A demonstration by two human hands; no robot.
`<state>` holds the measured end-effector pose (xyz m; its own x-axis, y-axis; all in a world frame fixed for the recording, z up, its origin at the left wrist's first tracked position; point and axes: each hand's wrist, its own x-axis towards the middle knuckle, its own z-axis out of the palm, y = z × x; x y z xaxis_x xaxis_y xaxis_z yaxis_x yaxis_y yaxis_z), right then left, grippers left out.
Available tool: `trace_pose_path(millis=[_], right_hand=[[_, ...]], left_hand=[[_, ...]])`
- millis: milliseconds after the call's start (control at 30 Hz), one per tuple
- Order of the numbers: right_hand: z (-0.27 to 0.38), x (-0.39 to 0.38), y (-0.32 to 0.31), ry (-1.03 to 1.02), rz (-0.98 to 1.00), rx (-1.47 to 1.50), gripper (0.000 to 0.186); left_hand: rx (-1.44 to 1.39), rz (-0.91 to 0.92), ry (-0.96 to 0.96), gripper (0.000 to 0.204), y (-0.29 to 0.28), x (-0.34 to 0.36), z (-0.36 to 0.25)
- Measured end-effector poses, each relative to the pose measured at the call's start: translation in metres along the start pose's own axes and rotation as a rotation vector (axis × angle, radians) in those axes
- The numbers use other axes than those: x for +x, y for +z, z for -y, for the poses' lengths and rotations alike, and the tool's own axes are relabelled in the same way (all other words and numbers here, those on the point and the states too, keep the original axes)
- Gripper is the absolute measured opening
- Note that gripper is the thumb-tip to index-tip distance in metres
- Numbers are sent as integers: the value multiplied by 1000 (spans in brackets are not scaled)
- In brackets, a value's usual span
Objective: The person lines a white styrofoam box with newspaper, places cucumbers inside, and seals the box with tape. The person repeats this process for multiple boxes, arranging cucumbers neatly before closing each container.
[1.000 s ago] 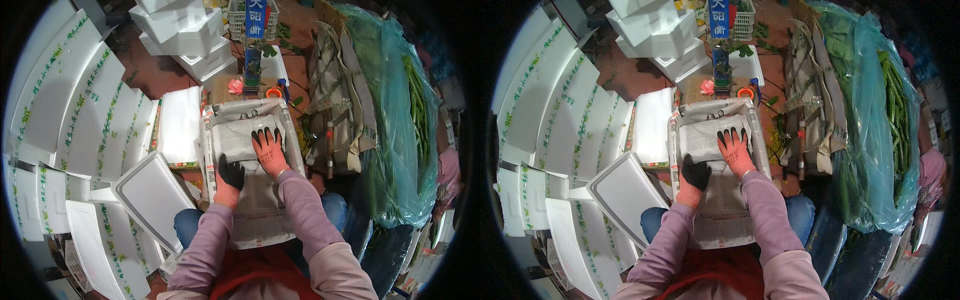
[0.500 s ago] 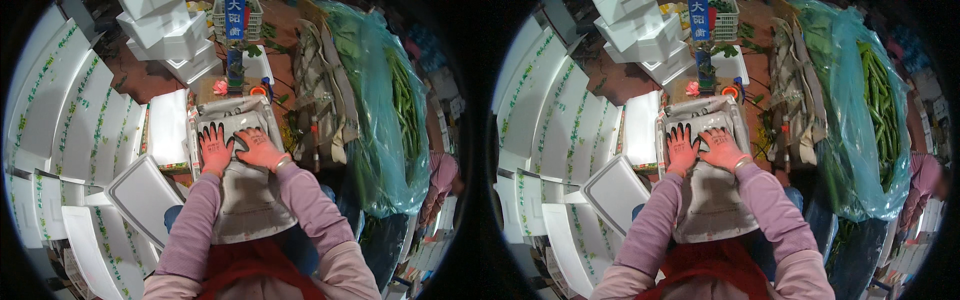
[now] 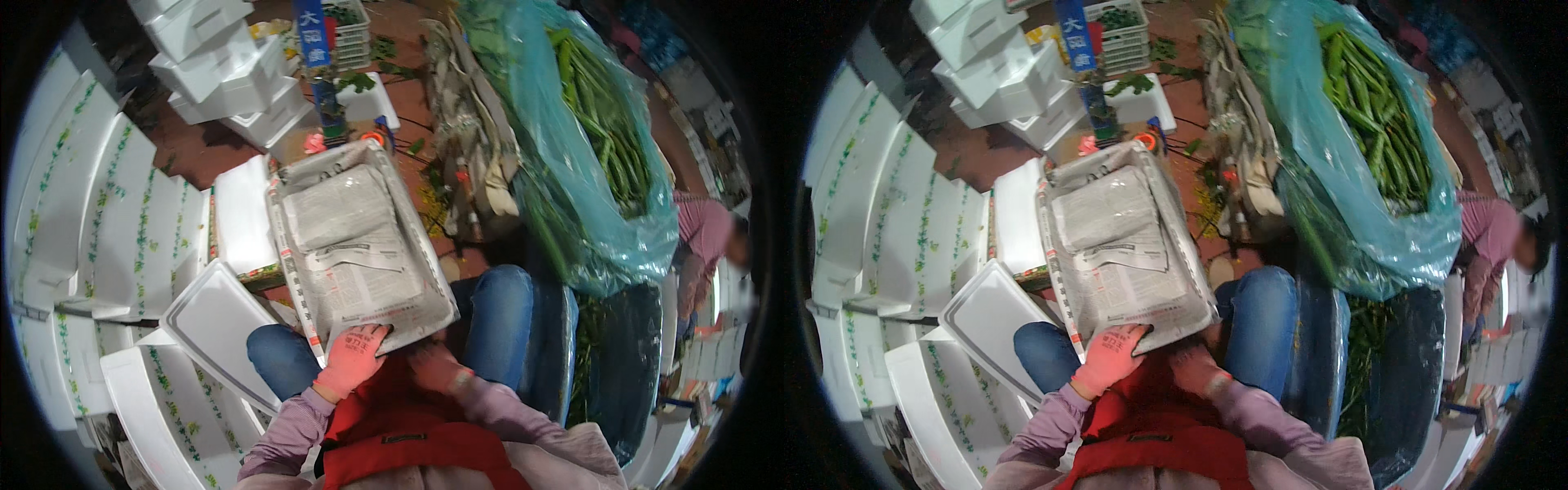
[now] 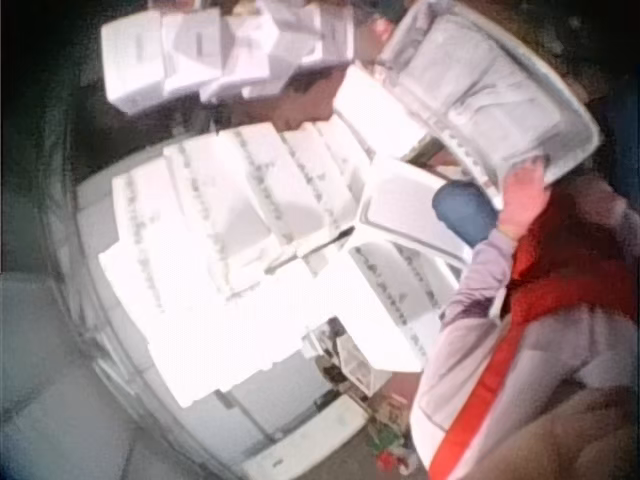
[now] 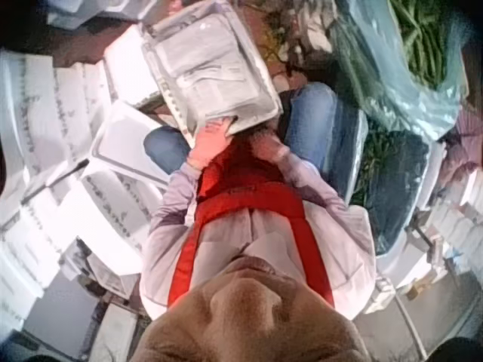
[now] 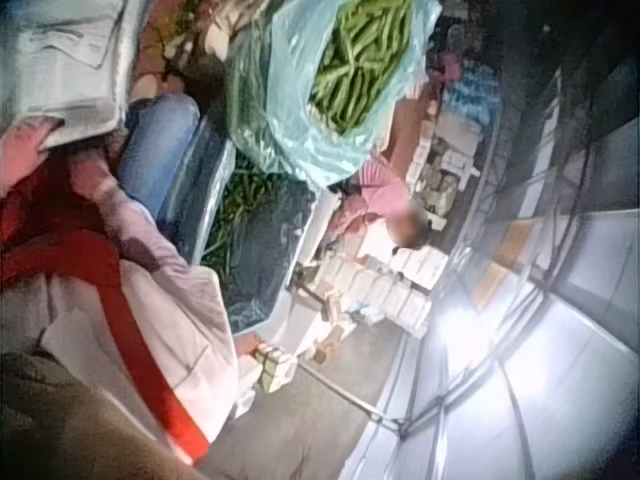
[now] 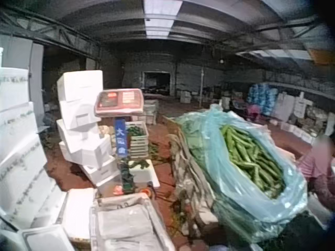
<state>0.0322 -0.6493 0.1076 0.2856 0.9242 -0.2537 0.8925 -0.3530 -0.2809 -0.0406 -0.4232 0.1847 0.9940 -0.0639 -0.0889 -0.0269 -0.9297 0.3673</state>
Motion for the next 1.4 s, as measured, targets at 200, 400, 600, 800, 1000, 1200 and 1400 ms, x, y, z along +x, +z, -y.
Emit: trace_pose_path(millis=[200,400,600,800,1000,1200,1400], right_hand=[[12,33,179,355,732,512,38],[4,40,153,347,810,474,46],[5,49,71,134,785,239,56],[2,-18,-44,93,77,559,54],[-3,-102,-126,104,-204,759,44],[-65,-187,-241,297,-980,499,42],[-121,-266,-263,859,-1468,673,36]], left_hand=[[-96,11,-60,61,18,15,-3],[-160,-17,-68,61,13,13,-7],[-17,-123,-29,63,24,7,-6],[-73,-39,-90,64,26,10,-4],[-62,46,-140,72,18,11,-6],[-109,-152,49,87,-2,18,-16],[-375,-262,-52,79,-54,58,-93]])
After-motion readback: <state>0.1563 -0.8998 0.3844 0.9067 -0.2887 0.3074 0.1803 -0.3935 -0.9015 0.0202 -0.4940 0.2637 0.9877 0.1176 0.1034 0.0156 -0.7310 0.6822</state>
